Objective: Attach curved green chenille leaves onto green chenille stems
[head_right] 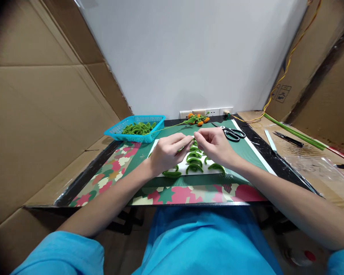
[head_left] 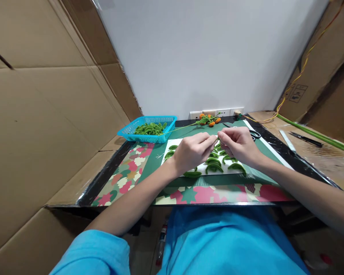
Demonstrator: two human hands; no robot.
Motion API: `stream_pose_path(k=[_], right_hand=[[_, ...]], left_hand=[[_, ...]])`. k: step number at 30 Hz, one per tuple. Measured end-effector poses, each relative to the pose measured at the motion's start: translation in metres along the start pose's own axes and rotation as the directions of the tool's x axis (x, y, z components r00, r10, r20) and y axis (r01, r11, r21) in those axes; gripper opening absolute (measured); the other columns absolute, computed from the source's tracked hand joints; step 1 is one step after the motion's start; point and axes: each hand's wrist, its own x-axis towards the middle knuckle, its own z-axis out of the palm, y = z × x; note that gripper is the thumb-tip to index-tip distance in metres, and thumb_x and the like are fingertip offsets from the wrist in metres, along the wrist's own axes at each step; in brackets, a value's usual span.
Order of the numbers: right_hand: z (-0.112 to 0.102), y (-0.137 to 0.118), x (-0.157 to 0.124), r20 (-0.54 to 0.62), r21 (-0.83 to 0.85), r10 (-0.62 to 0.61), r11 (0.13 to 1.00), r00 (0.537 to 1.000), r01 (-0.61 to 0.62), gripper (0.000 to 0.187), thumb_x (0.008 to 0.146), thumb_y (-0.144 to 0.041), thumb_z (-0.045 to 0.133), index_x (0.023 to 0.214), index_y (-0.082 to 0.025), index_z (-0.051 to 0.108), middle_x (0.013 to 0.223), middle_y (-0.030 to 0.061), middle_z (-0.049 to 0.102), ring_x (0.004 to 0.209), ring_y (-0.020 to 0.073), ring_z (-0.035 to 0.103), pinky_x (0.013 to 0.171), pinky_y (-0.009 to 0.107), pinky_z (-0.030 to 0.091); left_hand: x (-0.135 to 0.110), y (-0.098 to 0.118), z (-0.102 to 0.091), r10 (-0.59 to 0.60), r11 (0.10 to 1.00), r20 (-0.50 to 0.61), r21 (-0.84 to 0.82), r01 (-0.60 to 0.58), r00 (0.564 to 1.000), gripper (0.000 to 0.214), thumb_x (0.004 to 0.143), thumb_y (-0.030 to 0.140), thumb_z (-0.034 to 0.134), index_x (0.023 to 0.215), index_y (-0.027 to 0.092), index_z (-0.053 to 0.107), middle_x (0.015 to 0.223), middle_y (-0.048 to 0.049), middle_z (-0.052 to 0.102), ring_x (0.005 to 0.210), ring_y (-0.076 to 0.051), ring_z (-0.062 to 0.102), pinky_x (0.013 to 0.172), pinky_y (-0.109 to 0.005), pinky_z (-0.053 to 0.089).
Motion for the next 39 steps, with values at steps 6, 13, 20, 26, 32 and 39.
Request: stream_pose_path(k=[6, 13, 20, 26, 32, 39], right_hand=[[-0.014, 0.006, 0.000, 0.095, -0.466, -0.378, 0.801, 0.921, 0.377, 0.045, 0.109, -0.047, 0.046, 0.072, -0.022, 0.048, 0.059, -0.0036, 0.046, 0.051, 0.0105, 0.036, 0.051, 0.026, 0.032], [-0.020, 0.007, 0.000, 0.208, -0.409, -0.378, 0.804, 0.902, 0.432, 0.038, 0.111, -0.038, 0.047, 0.077, -0.022, 0.055, 0.063, -0.0023, 0.056, 0.053, 0.0105, 0.043, 0.054, 0.025, 0.036], [-0.008, -0.005, -0.004, 0.129, -0.230, -0.122, 0.962, 0.984, 0.149, 0.054, 0.105, -0.054, 0.055, 0.063, -0.021, 0.048, 0.054, -0.0038, 0.040, 0.048, 0.0094, 0.032, 0.046, 0.028, 0.023], [-0.011, 0.000, 0.005, 0.169, 0.076, 0.140, 0.985, 0.976, -0.155, 0.057, 0.095, -0.063, 0.067, 0.063, -0.023, 0.041, 0.054, -0.0072, 0.033, 0.043, 0.0076, 0.025, 0.040, 0.026, 0.019], [-0.019, -0.005, 0.004, 0.136, -0.339, -0.214, 0.907, 0.967, 0.248, 0.051, 0.105, -0.054, 0.053, 0.067, -0.021, 0.049, 0.057, -0.0049, 0.038, 0.052, 0.0098, 0.030, 0.051, 0.028, 0.025], [-0.020, 0.002, 0.001, 0.180, -0.403, -0.286, 0.852, 0.941, 0.335, 0.045, 0.108, -0.051, 0.048, 0.074, -0.022, 0.054, 0.062, -0.0019, 0.051, 0.054, 0.0123, 0.040, 0.057, 0.028, 0.034]], left_hand=[[0.006, 0.010, 0.001, -0.436, 0.221, 0.545, -0.707, 0.672, 0.716, 0.038, 0.095, 0.051, 0.067, 0.086, 0.014, 0.068, 0.074, -0.0009, 0.061, 0.053, -0.008, 0.052, 0.045, -0.022, 0.034], [0.004, 0.009, 0.002, -0.411, -0.163, 0.709, -0.675, 0.719, 0.573, 0.036, 0.082, 0.046, 0.083, 0.086, 0.012, 0.071, 0.072, 0.0002, 0.059, 0.048, -0.004, 0.042, 0.040, -0.021, 0.021], [0.007, 0.007, -0.014, -0.242, 0.836, 0.281, -0.426, 0.347, 0.929, 0.036, 0.101, 0.032, 0.059, 0.071, 0.015, 0.069, 0.063, -0.0019, 0.058, 0.053, -0.011, 0.050, 0.051, -0.027, 0.038], [0.007, 0.004, -0.011, 0.115, 0.974, 0.182, 0.170, -0.147, 0.976, 0.033, 0.105, 0.016, 0.044, 0.084, 0.014, 0.068, 0.070, -0.0039, 0.061, 0.060, -0.013, 0.057, 0.054, -0.029, 0.039], [0.007, 0.004, -0.001, -0.408, 0.485, 0.441, -0.638, 0.599, 0.800, 0.033, 0.100, 0.045, 0.063, 0.088, 0.015, 0.068, 0.067, 0.0001, 0.059, 0.055, -0.011, 0.056, 0.050, -0.025, 0.042], [0.006, 0.004, -0.001, -0.360, -0.163, 0.721, -0.674, 0.721, 0.592, 0.036, 0.085, 0.045, 0.083, 0.087, 0.013, 0.067, 0.074, 0.0020, 0.055, 0.048, -0.004, 0.049, 0.042, -0.020, 0.033]])
